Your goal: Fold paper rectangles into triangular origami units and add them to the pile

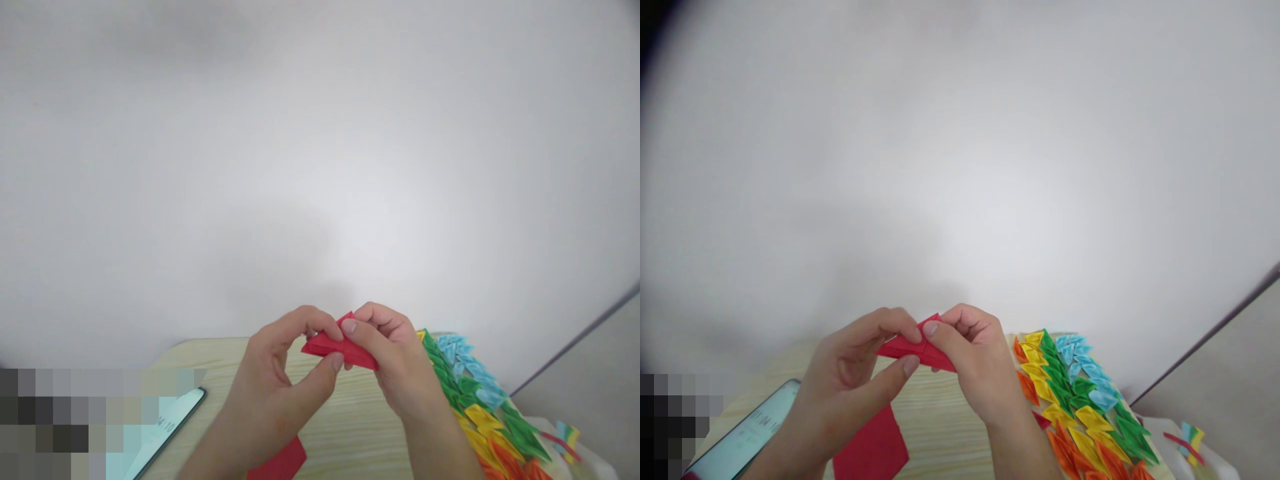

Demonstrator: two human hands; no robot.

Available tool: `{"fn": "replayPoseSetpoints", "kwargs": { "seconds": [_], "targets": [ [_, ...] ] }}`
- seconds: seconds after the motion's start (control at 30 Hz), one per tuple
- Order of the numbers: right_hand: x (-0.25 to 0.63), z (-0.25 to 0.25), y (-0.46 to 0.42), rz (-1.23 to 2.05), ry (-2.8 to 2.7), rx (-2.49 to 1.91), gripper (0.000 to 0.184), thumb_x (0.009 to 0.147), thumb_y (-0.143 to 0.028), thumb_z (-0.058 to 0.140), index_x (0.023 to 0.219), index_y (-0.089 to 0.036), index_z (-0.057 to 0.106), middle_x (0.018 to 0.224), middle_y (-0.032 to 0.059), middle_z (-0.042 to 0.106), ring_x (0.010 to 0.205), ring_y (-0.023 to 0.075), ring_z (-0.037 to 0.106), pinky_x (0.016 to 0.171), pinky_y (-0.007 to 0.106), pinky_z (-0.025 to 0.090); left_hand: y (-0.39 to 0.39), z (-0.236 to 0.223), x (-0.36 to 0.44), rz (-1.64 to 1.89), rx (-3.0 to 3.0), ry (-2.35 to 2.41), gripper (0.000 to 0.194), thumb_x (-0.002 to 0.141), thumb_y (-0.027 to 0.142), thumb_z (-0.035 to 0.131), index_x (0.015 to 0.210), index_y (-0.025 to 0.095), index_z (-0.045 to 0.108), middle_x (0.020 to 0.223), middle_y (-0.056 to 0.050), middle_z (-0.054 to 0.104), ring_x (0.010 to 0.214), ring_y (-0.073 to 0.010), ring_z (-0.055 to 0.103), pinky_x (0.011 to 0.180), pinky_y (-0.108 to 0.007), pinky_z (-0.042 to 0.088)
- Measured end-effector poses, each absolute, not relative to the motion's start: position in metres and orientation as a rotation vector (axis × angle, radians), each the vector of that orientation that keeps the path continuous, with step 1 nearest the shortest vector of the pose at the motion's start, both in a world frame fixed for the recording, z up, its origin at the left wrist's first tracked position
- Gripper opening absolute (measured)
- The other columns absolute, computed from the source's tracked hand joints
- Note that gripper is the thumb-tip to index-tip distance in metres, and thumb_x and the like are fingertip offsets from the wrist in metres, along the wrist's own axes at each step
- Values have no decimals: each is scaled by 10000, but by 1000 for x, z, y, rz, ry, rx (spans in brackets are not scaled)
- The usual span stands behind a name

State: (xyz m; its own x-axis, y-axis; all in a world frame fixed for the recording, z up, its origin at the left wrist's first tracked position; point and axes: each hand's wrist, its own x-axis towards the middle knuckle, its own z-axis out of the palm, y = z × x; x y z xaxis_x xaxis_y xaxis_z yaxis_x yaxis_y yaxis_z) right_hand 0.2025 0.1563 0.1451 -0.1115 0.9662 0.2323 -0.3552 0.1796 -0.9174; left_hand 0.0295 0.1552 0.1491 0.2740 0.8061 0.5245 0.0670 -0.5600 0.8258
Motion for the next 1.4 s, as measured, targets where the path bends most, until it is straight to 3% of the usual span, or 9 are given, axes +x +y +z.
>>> {"fn": "replayPoseSetpoints", "kwargs": {
  "seconds": [0.23,0.3,0.4,0.47,0.7,0.9,1.1,1.4],
  "targets": [
    [201,146,154,1274,-1187,-754,232,879,-367,818,805,-171,720,690,1,705,600,109,582,585,236,435,157,146,32,1381,1816,802,85,923,162,657,932,243,681,874,-6,696,846,-180,633,775,-307,491],
    [202,147,152,1254,-1193,-741,198,877,-355,823,935,-189,732,694,-14,701,607,111,593,607,240,456,158,145,33,1394,1791,802,71,928,173,660,933,241,682,870,-7,700,840,-181,637,775,-307,498],
    [204,149,149,1210,-1183,-712,355,874,-312,829,1186,-255,670,684,-48,694,620,125,625,645,254,487,159,145,34,1428,1768,805,44,926,192,675,938,234,680,847,-8,695,803,-178,632,755,-307,497],
    [205,150,147,1188,-1186,-709,400,875,-275,822,1232,-275,642,713,-44,714,639,134,644,660,262,501,160,144,34,1455,1773,818,35,921,197,684,935,229,680,843,-11,690,794,-177,627,741,-303,493],
    [211,150,143,1047,-1289,-775,49,880,-252,793,913,-224,768,791,9,751,738,156,671,703,273,534,160,145,35,1500,1796,834,58,912,178,687,918,235,689,828,-1,687,787,-160,625,726,-269,494],
    [221,148,140,1009,-1443,-813,218,840,-210,835,1046,-268,794,1002,32,805,933,201,722,847,317,554,158,150,37,1545,1737,831,42,890,178,711,894,219,706,819,-11,701,765,-157,650,687,-253,507],
    [225,146,142,916,-1451,-864,99,865,-336,840,916,-254,819,935,45,815,899,220,734,840,344,567,158,151,37,1534,1700,773,51,896,171,719,887,219,706,838,-15,697,785,-155,646,709,-259,518],
    [229,146,141,955,-1427,-834,82,874,-322,841,919,-259,814,890,23,808,857,183,731,788,295,552,156,148,34,1517,1724,674,111,908,154,750,935,245,690,875,4,688,838,-145,640,778,-270,512]
  ]
}}
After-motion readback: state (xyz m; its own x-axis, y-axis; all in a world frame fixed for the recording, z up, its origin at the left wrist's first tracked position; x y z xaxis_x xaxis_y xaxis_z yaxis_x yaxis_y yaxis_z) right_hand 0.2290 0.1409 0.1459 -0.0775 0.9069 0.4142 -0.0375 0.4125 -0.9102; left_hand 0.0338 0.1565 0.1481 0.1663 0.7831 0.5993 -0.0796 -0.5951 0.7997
